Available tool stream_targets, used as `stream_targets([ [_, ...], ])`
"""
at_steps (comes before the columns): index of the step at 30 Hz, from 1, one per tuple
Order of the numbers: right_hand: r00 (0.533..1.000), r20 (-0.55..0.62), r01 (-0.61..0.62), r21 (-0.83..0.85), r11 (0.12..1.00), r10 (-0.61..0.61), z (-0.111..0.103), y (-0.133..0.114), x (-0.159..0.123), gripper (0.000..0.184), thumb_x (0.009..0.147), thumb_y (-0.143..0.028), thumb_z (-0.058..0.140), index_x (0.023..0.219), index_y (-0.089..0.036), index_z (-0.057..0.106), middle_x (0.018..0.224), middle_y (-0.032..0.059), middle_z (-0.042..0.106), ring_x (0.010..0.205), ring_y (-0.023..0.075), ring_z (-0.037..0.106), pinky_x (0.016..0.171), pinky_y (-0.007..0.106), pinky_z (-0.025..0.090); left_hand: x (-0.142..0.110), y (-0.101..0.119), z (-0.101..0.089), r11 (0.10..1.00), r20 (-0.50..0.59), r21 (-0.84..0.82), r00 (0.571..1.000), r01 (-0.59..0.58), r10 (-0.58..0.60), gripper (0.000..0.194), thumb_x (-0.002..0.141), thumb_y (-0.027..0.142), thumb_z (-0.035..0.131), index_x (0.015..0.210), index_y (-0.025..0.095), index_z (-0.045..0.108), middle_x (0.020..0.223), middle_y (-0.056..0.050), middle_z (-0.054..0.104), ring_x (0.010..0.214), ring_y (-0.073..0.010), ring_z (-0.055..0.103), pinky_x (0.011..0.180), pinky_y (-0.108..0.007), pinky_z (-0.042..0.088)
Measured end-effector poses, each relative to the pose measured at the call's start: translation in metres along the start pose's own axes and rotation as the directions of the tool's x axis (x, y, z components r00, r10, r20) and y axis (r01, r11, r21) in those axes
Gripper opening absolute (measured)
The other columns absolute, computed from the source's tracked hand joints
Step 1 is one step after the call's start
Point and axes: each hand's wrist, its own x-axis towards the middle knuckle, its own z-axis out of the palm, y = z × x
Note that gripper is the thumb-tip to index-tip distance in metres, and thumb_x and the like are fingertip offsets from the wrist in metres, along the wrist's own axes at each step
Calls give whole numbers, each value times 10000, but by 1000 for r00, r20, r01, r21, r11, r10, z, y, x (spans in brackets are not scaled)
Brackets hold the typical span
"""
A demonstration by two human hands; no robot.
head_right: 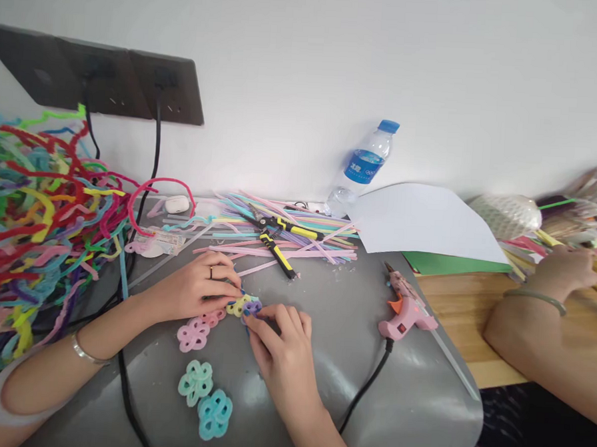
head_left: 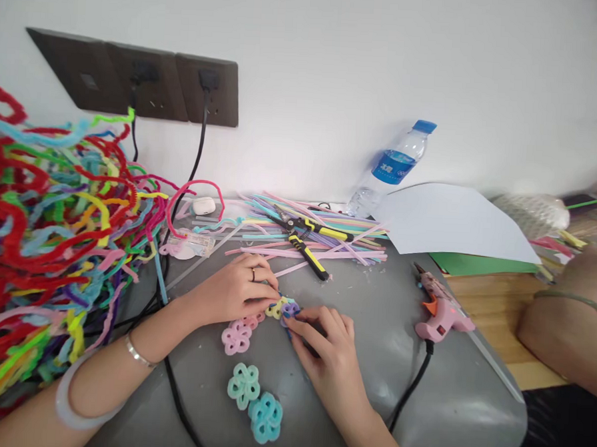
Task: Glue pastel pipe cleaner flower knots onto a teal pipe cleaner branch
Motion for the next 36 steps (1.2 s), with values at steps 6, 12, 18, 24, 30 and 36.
stream_targets([
  [6, 999, 39, -23, -55, 998, 25, -2, -5, -1, 238, 959, -112, 562, 1075, -257, 711, 949, 28, 685, 883, 192, 591, 774, 362, 340, -1, 1, -1, 1000, 34, -5, 999, 31, -30, 220, 978, 171, 545, 978, 247, 751, 1014, -38, 759, 1007, -214, 596, 986, -422, 471],
  [12, 996, 77, -43, -61, 997, 48, -2, -8, 2, 260, 938, -88, 544, 1080, -238, 702, 942, 40, 675, 884, 211, 569, 794, 376, 325, -1, 3, -2, 1000, -6, 8, 1000, 3, -3, 224, 973, 149, 538, 965, 240, 742, 994, -35, 755, 995, -203, 594, 981, -400, 465],
  [18, 1000, 14, -7, -55, 998, 8, -5, -9, -4, 311, 940, -66, 510, 1111, -250, 693, 1044, 57, 684, 947, 219, 582, 789, 380, 342, -3, 2, -4, 1000, -39, 20, 999, -15, 15, 213, 966, 153, 537, 970, 240, 731, 999, -32, 760, 1013, -212, 596, 948, -405, 455],
  [24, 997, -79, -22, -21, 1000, 21, -26, 0, -18, 356, 932, -72, 529, 1189, -278, 663, 1117, 77, 626, 968, 228, 602, 815, 393, 412, -6, -2, -6, 999, -34, -4, 998, 51, -51, 229, 973, 207, 510, 980, 242, 736, 1022, -62, 755, 1037, -221, 616, 945, -405, 472],
  [30, 891, -294, -371, -27, 928, 347, -83, 49, -42, 142, 922, -270, 545, 966, -267, 680, 874, 61, 648, 769, 234, 615, 722, 386, 454, -7, 2, -4, 998, -48, -16, 996, 68, -69, 227, 968, 212, 513, 978, 250, 737, 1020, -57, 754, 1052, -222, 611, 965, -414, 466],
  [36, 592, -278, -806, -178, 565, 757, -132, 124, -60, 287, 797, -425, 678, 534, -310, 674, 464, 59, 555, 411, 208, 516, 473, 367, 296, -8, 7, -9, 998, -42, -23, 998, 52, -53, 186, 966, 191, 538, 984, 236, 717, 998, -53, 738, 986, -199, 632, 966, -401, 465],
])
